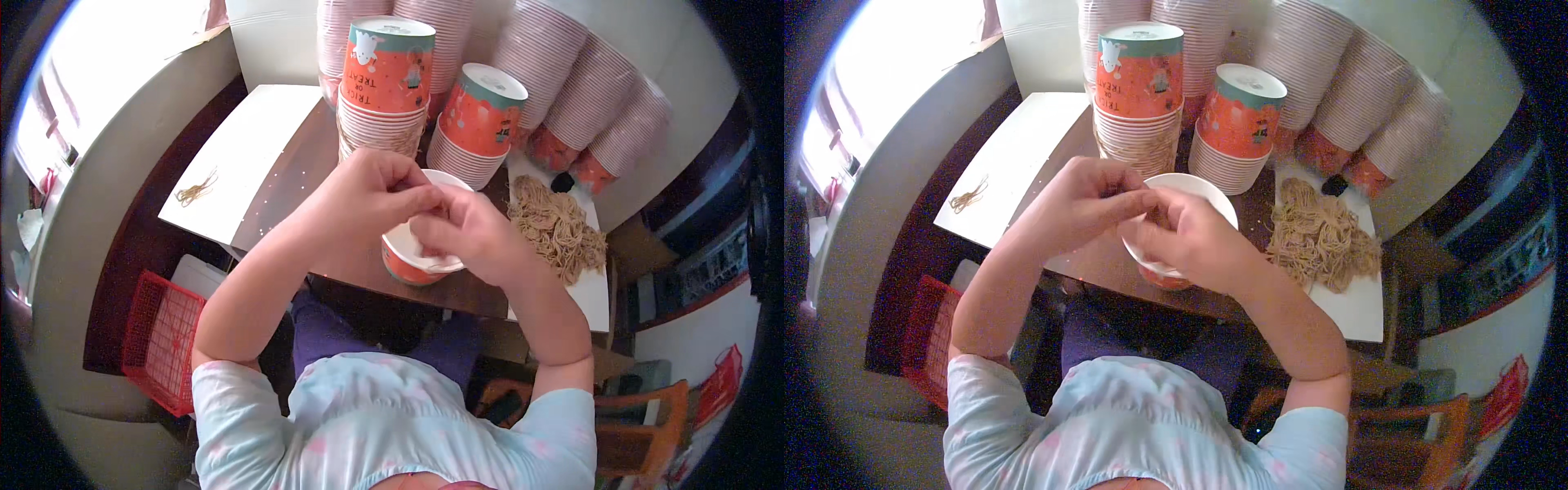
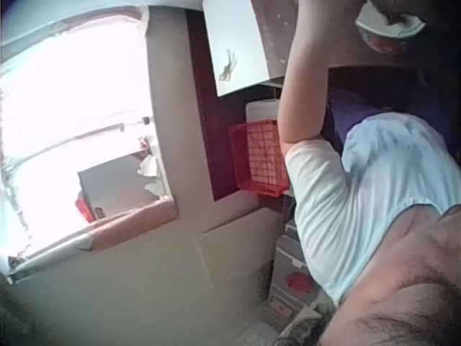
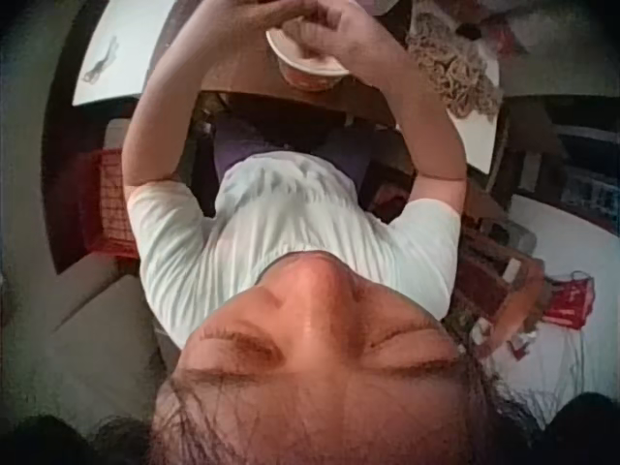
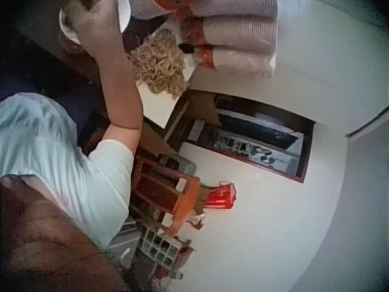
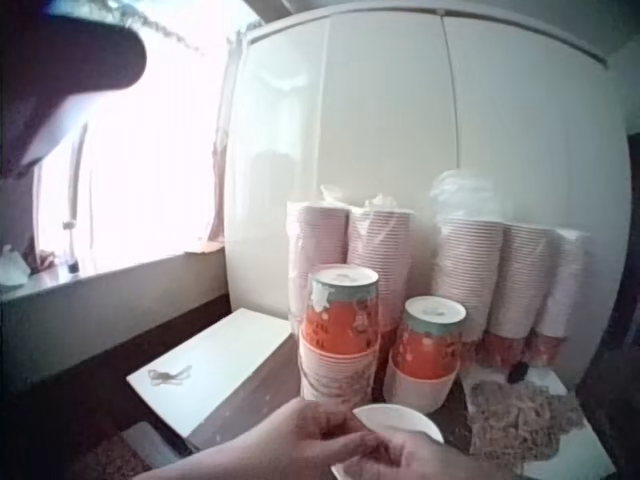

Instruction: Attach elastic string handles to small paper buckets.

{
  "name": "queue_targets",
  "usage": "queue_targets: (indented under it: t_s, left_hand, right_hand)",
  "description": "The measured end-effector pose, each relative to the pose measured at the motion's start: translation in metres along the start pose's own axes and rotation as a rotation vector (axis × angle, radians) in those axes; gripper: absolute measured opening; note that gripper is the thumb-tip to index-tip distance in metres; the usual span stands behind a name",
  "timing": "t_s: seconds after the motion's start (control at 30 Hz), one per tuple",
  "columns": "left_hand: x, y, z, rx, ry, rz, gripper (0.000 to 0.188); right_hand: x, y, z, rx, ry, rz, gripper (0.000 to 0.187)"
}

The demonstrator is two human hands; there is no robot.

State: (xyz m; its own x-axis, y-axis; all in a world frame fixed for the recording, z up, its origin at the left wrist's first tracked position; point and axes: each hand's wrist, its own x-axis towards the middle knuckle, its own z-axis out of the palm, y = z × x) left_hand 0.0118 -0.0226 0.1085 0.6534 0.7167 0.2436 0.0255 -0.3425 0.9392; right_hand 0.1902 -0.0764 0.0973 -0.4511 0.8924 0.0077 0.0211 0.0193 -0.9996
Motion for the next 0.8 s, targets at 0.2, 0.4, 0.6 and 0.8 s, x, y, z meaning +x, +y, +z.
queue_targets:
  t_s: [0.2, 0.4, 0.6, 0.8]
  left_hand:
    - [-0.007, -0.033, -0.028, -0.182, -0.127, -0.302, 0.020]
    - [-0.016, -0.044, -0.015, -0.267, -0.100, -0.369, 0.019]
    - [-0.001, -0.034, 0.003, -0.182, -0.166, -0.270, 0.018]
    - [-0.005, -0.045, 0.001, -0.338, -0.155, -0.377, 0.025]
  right_hand:
    - [-0.001, 0.011, -0.049, -0.205, 0.262, -0.085, 0.027]
    - [-0.004, 0.017, -0.055, -0.870, 0.363, -0.204, 0.024]
    - [0.004, 0.020, -0.018, -0.126, 0.004, -0.214, 0.073]
    - [0.006, 0.036, -0.012, -0.360, 0.280, -0.175, 0.018]
